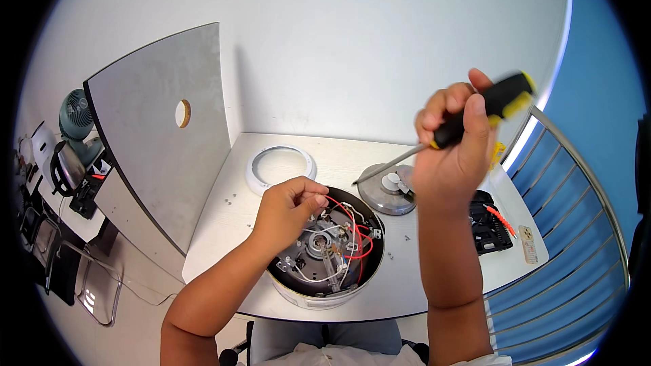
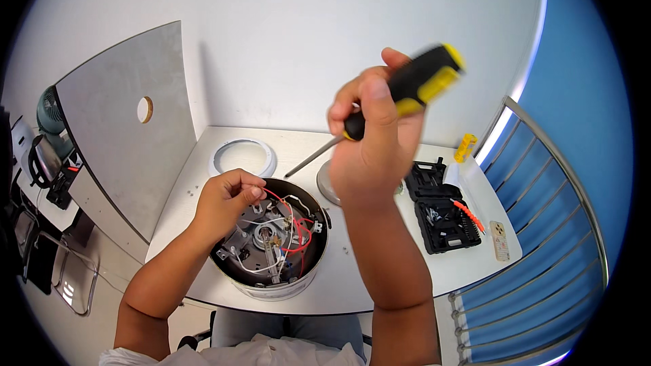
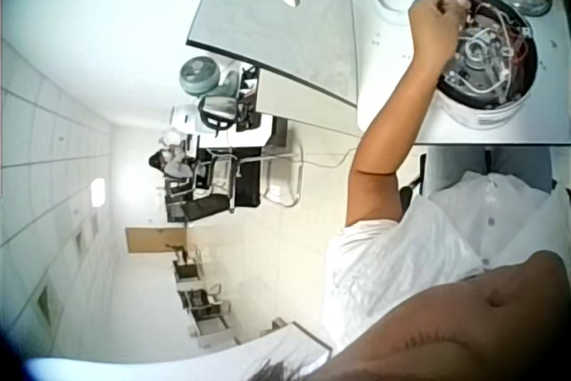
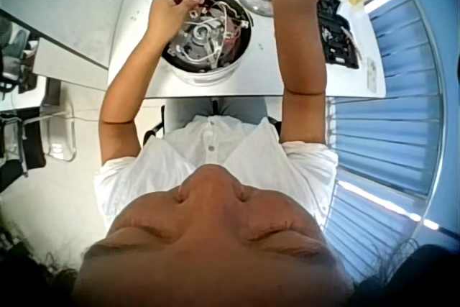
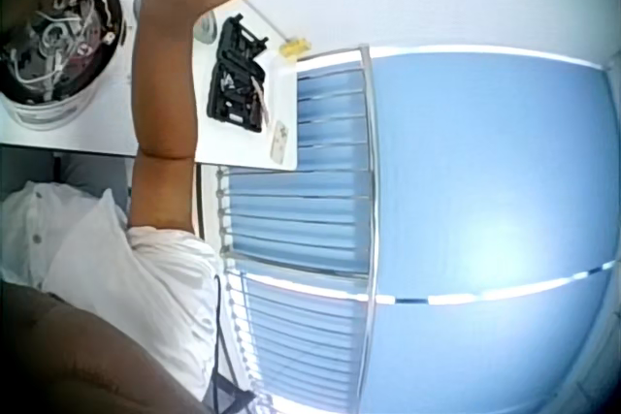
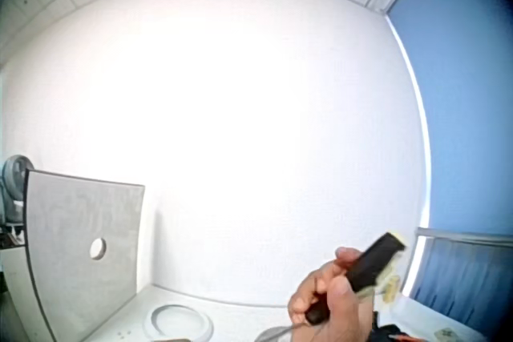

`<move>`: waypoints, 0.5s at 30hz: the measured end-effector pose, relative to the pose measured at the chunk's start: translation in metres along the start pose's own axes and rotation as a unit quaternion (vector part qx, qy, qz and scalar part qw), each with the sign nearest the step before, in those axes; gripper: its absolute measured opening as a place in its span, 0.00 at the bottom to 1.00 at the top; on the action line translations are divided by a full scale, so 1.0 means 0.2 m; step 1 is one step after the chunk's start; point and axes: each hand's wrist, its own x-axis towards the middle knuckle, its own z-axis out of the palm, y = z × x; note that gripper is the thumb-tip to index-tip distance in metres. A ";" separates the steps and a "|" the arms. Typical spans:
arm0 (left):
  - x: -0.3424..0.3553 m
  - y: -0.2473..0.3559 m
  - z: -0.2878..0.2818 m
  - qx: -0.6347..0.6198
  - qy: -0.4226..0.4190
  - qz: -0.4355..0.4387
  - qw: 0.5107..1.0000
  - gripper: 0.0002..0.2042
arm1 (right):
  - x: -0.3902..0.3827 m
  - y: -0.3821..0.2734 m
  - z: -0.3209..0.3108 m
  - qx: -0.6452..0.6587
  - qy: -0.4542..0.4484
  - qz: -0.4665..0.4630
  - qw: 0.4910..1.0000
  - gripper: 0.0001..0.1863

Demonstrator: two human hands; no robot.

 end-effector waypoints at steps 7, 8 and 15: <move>-0.03 -0.02 0.04 -0.044 0.000 0.033 0.998 0.06 | -0.09 -0.03 -0.11 -0.429 -0.318 0.299 0.791 0.13; -0.03 -0.01 0.04 0.010 0.013 0.051 0.999 0.06 | -0.12 -0.01 -0.12 -0.462 -0.325 0.301 0.768 0.14; -0.06 0.06 0.05 0.208 0.057 0.118 0.969 0.06 | -0.27 0.11 -0.16 -0.470 -0.329 0.287 0.767 0.14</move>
